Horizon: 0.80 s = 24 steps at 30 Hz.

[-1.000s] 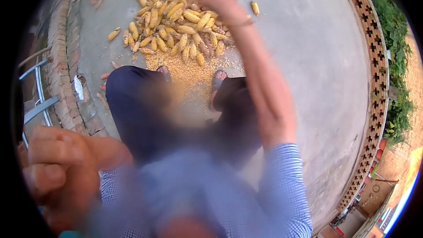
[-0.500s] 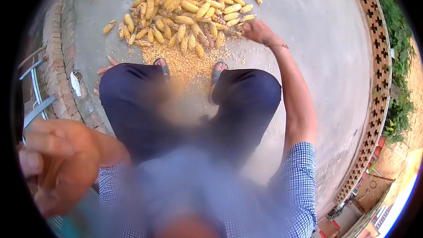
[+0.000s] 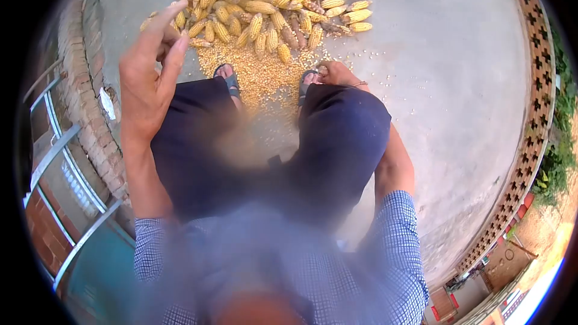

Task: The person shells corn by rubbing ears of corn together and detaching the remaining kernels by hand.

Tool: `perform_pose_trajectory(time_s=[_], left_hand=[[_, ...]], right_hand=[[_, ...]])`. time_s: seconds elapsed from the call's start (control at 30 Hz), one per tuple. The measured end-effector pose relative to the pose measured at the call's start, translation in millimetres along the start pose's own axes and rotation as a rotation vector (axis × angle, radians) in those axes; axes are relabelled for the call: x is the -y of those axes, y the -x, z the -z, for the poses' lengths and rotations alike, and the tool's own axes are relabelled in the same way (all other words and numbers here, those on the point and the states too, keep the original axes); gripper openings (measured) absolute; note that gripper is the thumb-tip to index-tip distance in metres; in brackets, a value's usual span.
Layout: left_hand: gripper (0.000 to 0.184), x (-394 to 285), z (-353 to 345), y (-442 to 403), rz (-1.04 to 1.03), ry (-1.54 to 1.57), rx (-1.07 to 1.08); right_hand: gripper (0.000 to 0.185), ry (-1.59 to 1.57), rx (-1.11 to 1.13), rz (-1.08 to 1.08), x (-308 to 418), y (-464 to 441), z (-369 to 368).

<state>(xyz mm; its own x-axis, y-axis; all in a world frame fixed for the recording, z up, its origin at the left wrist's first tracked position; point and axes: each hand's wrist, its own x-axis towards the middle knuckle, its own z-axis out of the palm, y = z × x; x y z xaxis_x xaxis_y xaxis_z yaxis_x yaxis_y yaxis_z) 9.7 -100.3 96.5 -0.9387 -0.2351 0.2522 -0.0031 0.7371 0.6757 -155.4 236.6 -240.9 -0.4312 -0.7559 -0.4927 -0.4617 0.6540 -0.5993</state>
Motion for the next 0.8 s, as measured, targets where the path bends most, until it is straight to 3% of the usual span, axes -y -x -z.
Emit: perform_pose_trajectory(time_s=[0.1,0.2,0.23,0.47,0.8], left_hand=[[0.044,-4.5,0.7,1.2,0.009,-0.128,0.060],[0.046,-3.9,1.0,2.5,0.053,-0.150,0.093],[0.047,-3.0,0.6,2.7,0.064,-0.150,0.102],[0.047,-2.5,5.8,0.4,0.202,-0.230,0.169],[0.053,-1.5,3.2,-3.0,0.239,-0.254,0.242]], right_hand=[[0.052,-0.117,-0.061,0.075,31.6,-7.8,-10.1],[0.053,0.045,-0.159,0.176,36.6,-24.8,-27.7],[0.065,0.027,-0.038,0.103,37.7,-28.4,-26.0],[0.062,0.156,0.027,0.338,40.8,-70.5,-36.7],[0.066,0.199,0.112,0.166,36.8,-102.3,-67.8]])
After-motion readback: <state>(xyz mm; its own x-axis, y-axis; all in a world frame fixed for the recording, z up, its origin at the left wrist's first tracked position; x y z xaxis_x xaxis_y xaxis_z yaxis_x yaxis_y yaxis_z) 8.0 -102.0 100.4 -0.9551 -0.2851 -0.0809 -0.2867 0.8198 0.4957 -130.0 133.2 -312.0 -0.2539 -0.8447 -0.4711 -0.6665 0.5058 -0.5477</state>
